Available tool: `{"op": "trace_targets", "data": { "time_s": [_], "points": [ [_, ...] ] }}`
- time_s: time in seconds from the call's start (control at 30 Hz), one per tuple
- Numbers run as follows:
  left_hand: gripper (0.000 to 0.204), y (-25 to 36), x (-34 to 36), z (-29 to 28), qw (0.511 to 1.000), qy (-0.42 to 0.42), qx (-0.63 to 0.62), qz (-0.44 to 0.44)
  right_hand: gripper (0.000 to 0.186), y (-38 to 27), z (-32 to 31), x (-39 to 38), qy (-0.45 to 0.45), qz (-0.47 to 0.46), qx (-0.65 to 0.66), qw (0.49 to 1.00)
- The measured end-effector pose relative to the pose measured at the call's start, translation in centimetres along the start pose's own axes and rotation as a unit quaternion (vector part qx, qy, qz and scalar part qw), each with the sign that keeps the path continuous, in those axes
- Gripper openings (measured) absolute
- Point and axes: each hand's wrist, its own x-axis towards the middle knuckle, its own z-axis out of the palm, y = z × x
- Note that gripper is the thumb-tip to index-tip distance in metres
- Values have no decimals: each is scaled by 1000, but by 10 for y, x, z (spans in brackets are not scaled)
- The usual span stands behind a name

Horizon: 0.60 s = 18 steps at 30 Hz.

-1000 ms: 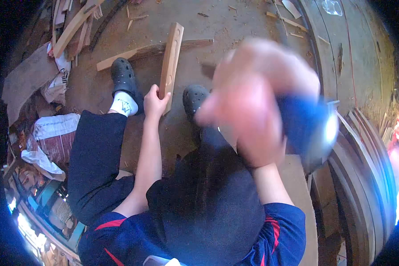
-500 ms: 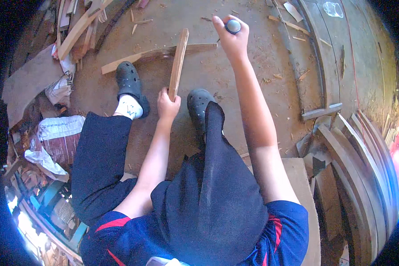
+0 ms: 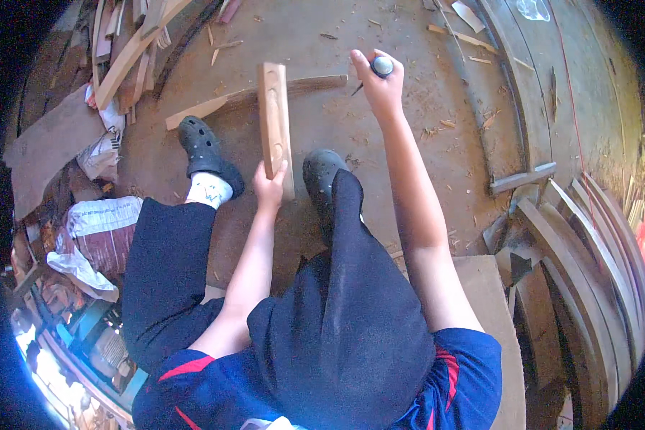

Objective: The person is using a chisel to carve and refine wooden pieces while sitting in a workshop.

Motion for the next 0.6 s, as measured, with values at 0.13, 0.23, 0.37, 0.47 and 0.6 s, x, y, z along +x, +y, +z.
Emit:
{"op": "trace_targets", "data": {
  "time_s": [0.13, 0.23, 0.37, 0.47, 0.6],
  "points": [
    [34, -17, -29, -14, 985, -44, -134, -95, 32, 3, -8, -2, -1, 0, 15, 1000],
    [48, -30, -41, -40, 971, -178, -108, -118, 33, 4, -11, -3, 9, 12, 38, 999],
    [48, -29, -24, -72, 910, -361, 147, -141, 34, 7, -15, -4, 10, 25, 52, 998],
    [45, -6, 14, -80, 724, -495, 467, -108, 34, 10, -17, -4, -12, 16, 59, 998],
    [27, 38, 73, -68, 940, -110, 297, 124, 34, 13, -16, -4, -17, 10, 86, 996]
  ]
}}
